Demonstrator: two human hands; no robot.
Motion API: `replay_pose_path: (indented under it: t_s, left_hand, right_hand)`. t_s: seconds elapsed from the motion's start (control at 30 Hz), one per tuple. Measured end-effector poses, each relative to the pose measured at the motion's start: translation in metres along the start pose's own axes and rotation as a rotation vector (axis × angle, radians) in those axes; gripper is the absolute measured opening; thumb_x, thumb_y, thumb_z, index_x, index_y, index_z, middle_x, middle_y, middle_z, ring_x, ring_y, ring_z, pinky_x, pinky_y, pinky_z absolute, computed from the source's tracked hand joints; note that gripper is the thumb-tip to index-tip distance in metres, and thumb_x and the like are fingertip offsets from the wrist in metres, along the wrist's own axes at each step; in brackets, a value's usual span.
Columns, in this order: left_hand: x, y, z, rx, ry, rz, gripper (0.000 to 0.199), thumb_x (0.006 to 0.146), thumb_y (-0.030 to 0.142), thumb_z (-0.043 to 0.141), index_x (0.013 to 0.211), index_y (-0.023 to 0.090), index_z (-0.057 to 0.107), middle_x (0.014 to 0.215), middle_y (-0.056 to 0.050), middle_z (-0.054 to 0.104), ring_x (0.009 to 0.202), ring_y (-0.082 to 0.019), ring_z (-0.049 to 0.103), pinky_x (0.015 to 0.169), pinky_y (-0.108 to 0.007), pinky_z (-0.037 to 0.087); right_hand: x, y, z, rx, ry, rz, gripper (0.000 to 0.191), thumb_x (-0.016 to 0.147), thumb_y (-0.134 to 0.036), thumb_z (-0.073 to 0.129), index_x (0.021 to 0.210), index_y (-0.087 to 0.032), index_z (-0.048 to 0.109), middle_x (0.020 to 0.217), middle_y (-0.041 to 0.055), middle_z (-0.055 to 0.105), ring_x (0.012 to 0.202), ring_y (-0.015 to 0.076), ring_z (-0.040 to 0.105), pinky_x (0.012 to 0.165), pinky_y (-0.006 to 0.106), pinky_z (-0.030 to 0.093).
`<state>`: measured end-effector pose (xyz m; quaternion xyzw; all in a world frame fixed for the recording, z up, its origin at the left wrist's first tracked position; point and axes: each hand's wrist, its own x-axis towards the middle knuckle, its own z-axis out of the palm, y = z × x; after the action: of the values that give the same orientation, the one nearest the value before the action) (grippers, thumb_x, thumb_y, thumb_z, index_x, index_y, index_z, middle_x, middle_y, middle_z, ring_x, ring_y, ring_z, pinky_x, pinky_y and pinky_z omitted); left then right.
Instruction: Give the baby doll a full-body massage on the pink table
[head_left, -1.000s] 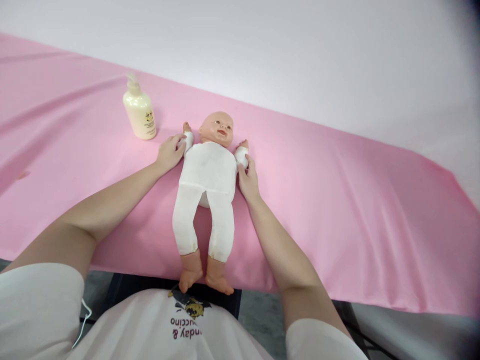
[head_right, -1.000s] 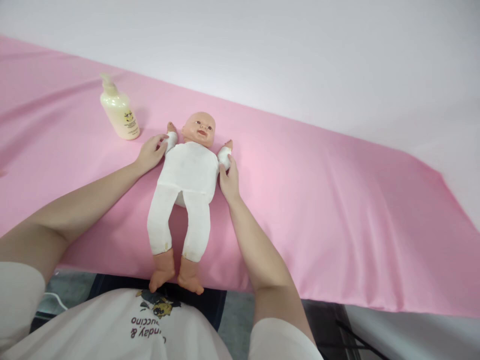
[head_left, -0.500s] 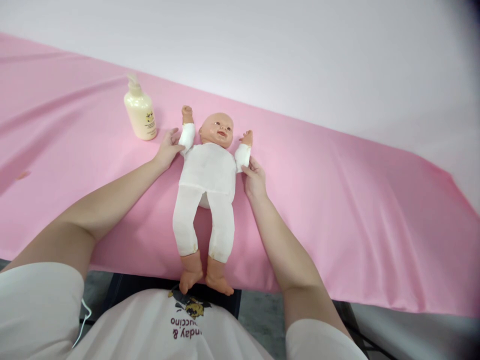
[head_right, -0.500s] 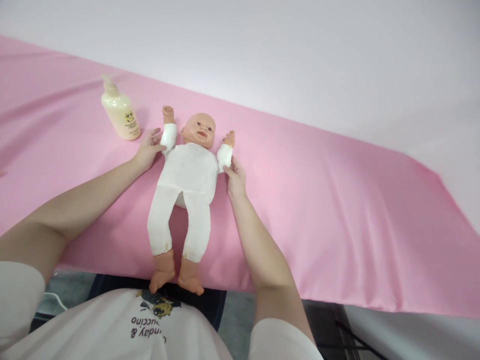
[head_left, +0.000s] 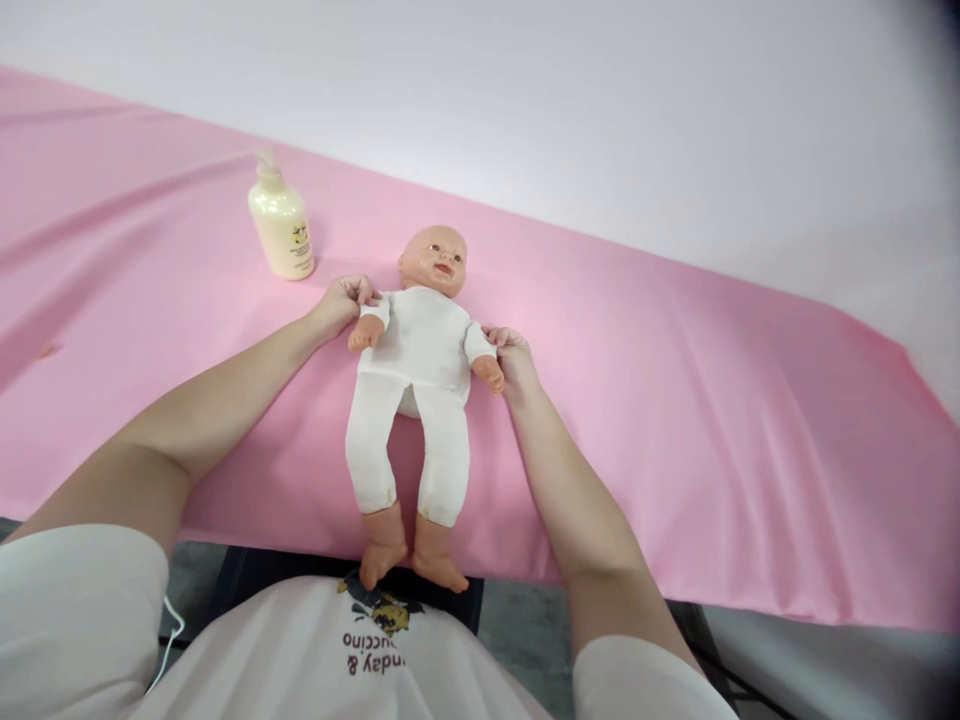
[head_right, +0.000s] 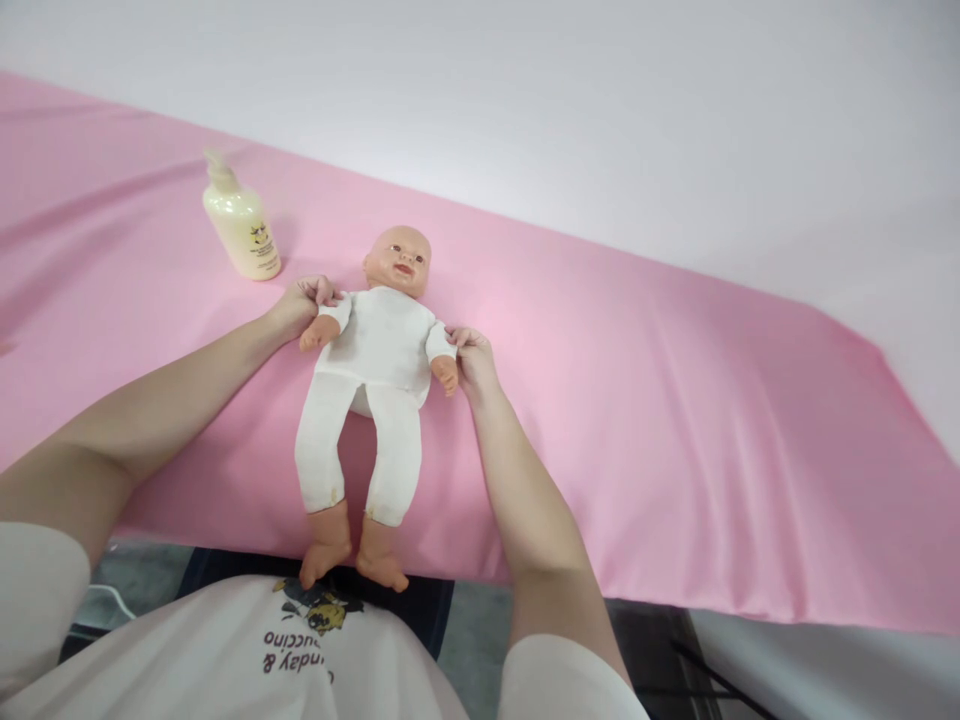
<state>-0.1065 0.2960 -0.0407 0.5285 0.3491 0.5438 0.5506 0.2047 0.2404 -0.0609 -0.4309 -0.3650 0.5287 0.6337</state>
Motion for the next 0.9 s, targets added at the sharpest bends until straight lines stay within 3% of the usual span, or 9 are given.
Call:
replay_pose_path:
  t_s: [0.07, 0.2, 0.37, 0.57, 0.67, 0.77, 0.9]
  left_hand:
    - [-0.003, 0.004, 0.001, 0.083, -0.03, 0.007, 0.02, 0.05, 0.005, 0.054, 0.047, 0.016, 0.038, 0.062, 0.002, 0.059, 0.073, -0.01, 0.061, 0.066, -0.019, 0.045]
    - [-0.004, 0.009, -0.002, 0.221, -0.129, 0.017, 0.012, 0.047, 0.007, 0.047, 0.046, 0.016, 0.039, 0.057, 0.002, 0.053, 0.074, -0.012, 0.06, 0.061, -0.018, 0.039]
    - [-0.004, 0.011, -0.005, 0.311, -0.216, 0.008, 0.01, 0.048, 0.008, 0.046, 0.049, 0.016, 0.04, 0.067, -0.001, 0.059, 0.078, -0.013, 0.06, 0.062, -0.02, 0.039]
    - [0.001, -0.004, -0.006, 0.165, -0.14, 0.065, 0.024, 0.054, 0.007, 0.062, 0.065, 0.018, 0.044, 0.074, 0.0, 0.059, 0.082, -0.014, 0.06, 0.073, -0.025, 0.045]
    - [0.004, -0.01, -0.006, 0.101, -0.086, 0.118, 0.039, 0.056, 0.01, 0.069, 0.083, 0.021, 0.043, 0.09, 0.0, 0.062, 0.081, -0.013, 0.06, 0.072, -0.026, 0.047]
    - [0.004, -0.013, -0.007, 0.19, 0.019, 0.193, 0.052, 0.06, 0.016, 0.074, 0.096, 0.024, 0.038, 0.103, -0.001, 0.058, 0.084, -0.013, 0.059, 0.071, -0.026, 0.047]
    - [0.001, -0.012, -0.01, 0.401, 0.113, 0.247, 0.054, 0.07, 0.022, 0.076, 0.11, 0.024, 0.039, 0.116, -0.005, 0.052, 0.092, -0.015, 0.058, 0.077, -0.029, 0.049]
  right_hand:
    - [-0.001, 0.001, 0.001, -0.053, -0.026, -0.03, 0.032, 0.049, -0.01, 0.066, 0.045, -0.019, 0.037, 0.06, -0.0049, 0.056, 0.078, 0.0123, 0.063, 0.078, 0.025, 0.052]
    - [-0.003, 0.0, -0.002, -0.199, -0.107, -0.063, 0.027, 0.05, -0.013, 0.064, 0.041, -0.02, 0.039, 0.053, -0.005, 0.051, 0.074, 0.0111, 0.061, 0.075, 0.023, 0.049]
    - [-0.007, -0.003, -0.007, -0.316, -0.21, -0.057, 0.023, 0.054, -0.015, 0.06, 0.042, -0.019, 0.041, 0.06, -0.0036, 0.06, 0.065, 0.0085, 0.056, 0.066, 0.022, 0.045]
    - [-0.002, 0.0, -0.008, -0.268, -0.074, -0.13, 0.025, 0.051, -0.018, 0.067, 0.048, -0.022, 0.043, 0.06, -0.0035, 0.055, 0.079, 0.0144, 0.064, 0.079, 0.027, 0.052]
    - [0.006, 0.003, -0.008, -0.138, -0.026, -0.088, 0.027, 0.053, -0.022, 0.074, 0.06, -0.023, 0.048, 0.072, -0.0027, 0.061, 0.088, 0.0163, 0.067, 0.086, 0.031, 0.055]
    - [0.013, 0.003, -0.008, -0.076, 0.077, -0.101, 0.03, 0.061, -0.031, 0.077, 0.082, -0.025, 0.057, 0.092, 0.0006, 0.066, 0.097, 0.0176, 0.069, 0.089, 0.034, 0.057]
    - [0.009, 0.002, -0.006, -0.149, 0.098, -0.251, 0.06, 0.068, -0.034, 0.079, 0.119, -0.03, 0.048, 0.127, 0.0063, 0.061, 0.11, 0.02, 0.067, 0.092, 0.037, 0.058]
